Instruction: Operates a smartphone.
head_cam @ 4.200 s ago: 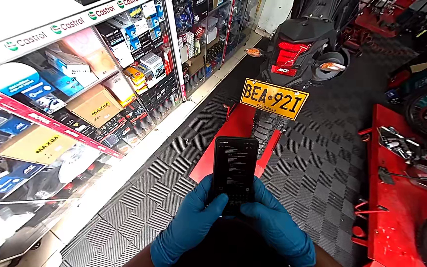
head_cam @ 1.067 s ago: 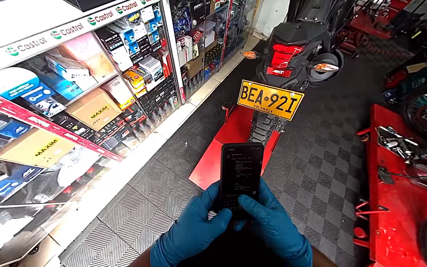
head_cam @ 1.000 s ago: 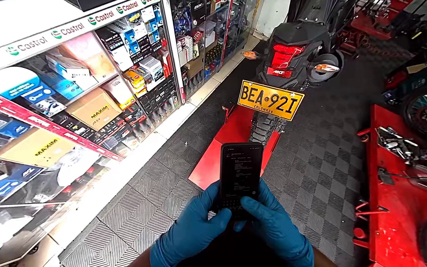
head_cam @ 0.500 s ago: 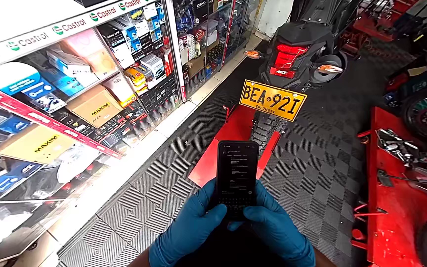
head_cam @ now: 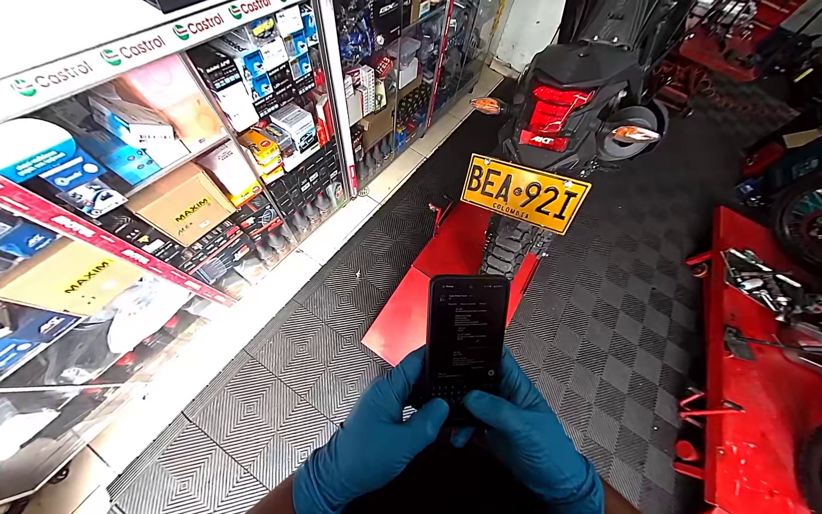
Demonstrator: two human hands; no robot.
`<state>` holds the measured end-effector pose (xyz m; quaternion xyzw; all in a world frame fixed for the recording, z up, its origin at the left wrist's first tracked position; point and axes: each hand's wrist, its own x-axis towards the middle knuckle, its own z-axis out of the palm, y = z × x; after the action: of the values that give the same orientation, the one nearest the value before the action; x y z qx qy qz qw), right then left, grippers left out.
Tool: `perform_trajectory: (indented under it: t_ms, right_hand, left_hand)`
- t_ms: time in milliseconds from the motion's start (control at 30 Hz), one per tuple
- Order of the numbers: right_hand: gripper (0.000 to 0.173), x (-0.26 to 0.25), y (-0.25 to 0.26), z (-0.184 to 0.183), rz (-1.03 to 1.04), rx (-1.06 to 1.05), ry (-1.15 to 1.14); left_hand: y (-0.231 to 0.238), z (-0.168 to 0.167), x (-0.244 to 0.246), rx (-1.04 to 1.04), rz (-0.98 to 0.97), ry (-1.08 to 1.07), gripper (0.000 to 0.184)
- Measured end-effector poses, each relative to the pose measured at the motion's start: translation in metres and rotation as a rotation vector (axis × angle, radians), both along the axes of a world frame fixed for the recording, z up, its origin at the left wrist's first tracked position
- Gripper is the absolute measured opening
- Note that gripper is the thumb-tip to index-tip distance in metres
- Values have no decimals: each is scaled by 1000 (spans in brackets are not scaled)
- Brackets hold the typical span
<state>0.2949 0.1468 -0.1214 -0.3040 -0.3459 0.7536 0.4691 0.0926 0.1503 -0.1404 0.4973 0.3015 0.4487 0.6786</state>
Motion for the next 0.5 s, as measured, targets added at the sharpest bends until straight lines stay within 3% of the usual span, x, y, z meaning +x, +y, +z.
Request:
perform_trajectory:
  t_ms: [167,500]
  right_hand:
    - [46,2,-2,-3,33,8,2]
    - [45,-1,-1,-2,65,5,13]
  left_hand:
    - [0,-2,-1,-3,9,-12,43]
    - [0,0,-3,-56,42,-27,36]
